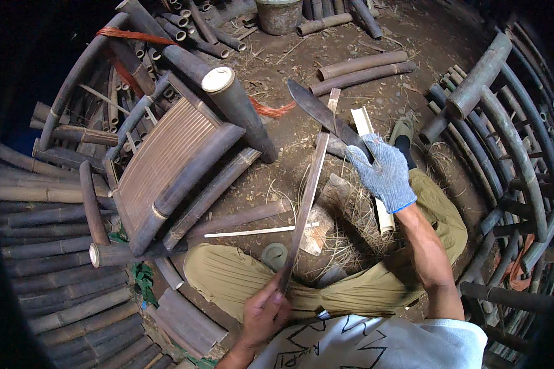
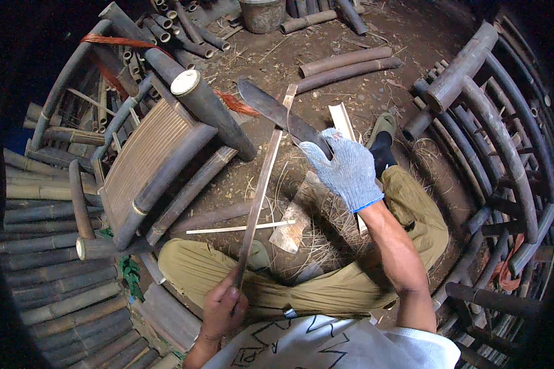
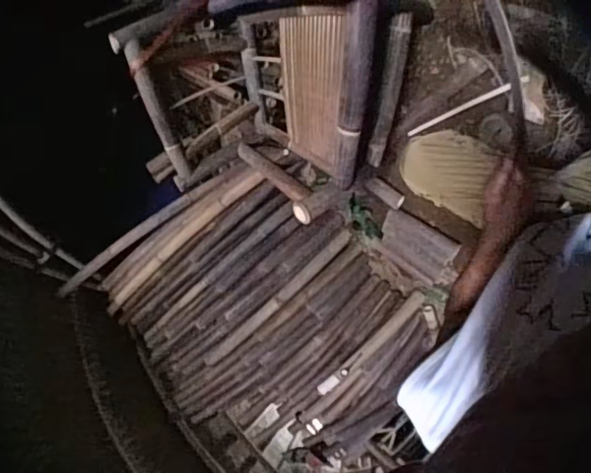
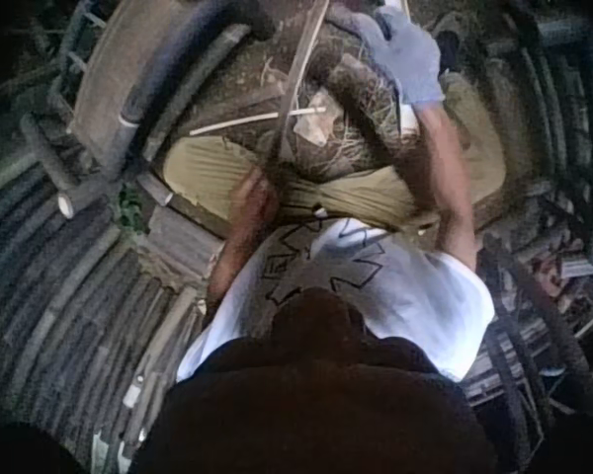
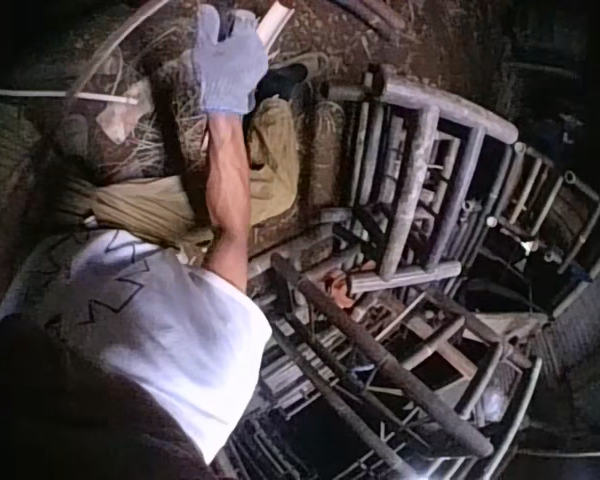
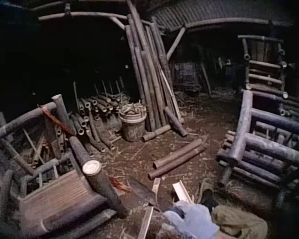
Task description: The person shaves bamboo strips using a machete and fits them into the seat of a bamboo chair frame.
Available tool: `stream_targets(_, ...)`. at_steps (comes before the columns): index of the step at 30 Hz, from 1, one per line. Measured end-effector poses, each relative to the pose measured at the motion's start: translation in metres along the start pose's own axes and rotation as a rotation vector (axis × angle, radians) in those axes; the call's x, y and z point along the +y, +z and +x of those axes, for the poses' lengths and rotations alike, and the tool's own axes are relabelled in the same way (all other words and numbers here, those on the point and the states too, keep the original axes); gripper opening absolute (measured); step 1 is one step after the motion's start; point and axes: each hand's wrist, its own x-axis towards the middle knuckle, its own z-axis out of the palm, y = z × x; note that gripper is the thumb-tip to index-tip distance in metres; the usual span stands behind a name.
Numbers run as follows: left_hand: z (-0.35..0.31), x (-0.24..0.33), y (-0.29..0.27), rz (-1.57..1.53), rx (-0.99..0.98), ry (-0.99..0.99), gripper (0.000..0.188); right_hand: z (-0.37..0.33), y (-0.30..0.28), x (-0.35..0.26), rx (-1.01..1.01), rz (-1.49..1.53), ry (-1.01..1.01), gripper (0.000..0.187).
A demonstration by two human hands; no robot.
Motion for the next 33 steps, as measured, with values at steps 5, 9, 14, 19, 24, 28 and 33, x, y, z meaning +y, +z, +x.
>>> stream_targets(5,-0.016,-0.006,-0.015,-0.097,-0.089,0.098,0.047,0.009,-0.004,-0.006,0.008,-0.003,-0.013,0.047)
stream_targets(9,-0.013,-0.017,-0.024,-0.064,-0.071,0.111,0.046,-0.009,-0.001,-0.027,-0.031,0.267,-0.101,0.04)
stream_targets(14,-0.011,-0.019,-0.023,-0.043,-0.06,0.11,0.046,0.011,0.0,0.002,-0.1,-0.018,-0.269,0.035)
stream_targets(19,-0.008,-0.019,-0.028,-0.104,0.03,-0.093,0.049,0.035,-0.01,0.02,-0.014,0.254,0.104,0.033)
stream_targets(24,0.065,0.033,0.006,-0.547,-0.104,-0.094,0.05,-0.041,-0.023,-0.075,-0.286,0.259,-0.223,0.045)
stream_targets(28,0.078,0.028,0.016,-0.605,-0.135,-0.088,0.051,-0.058,-0.011,-0.085,-0.256,0.233,-0.364,0.053)
stream_targets(33,0.052,0.036,0.017,-0.31,-0.158,-0.145,0.052,-0.029,-0.007,-0.051,-0.117,0.222,-0.114,0.043)
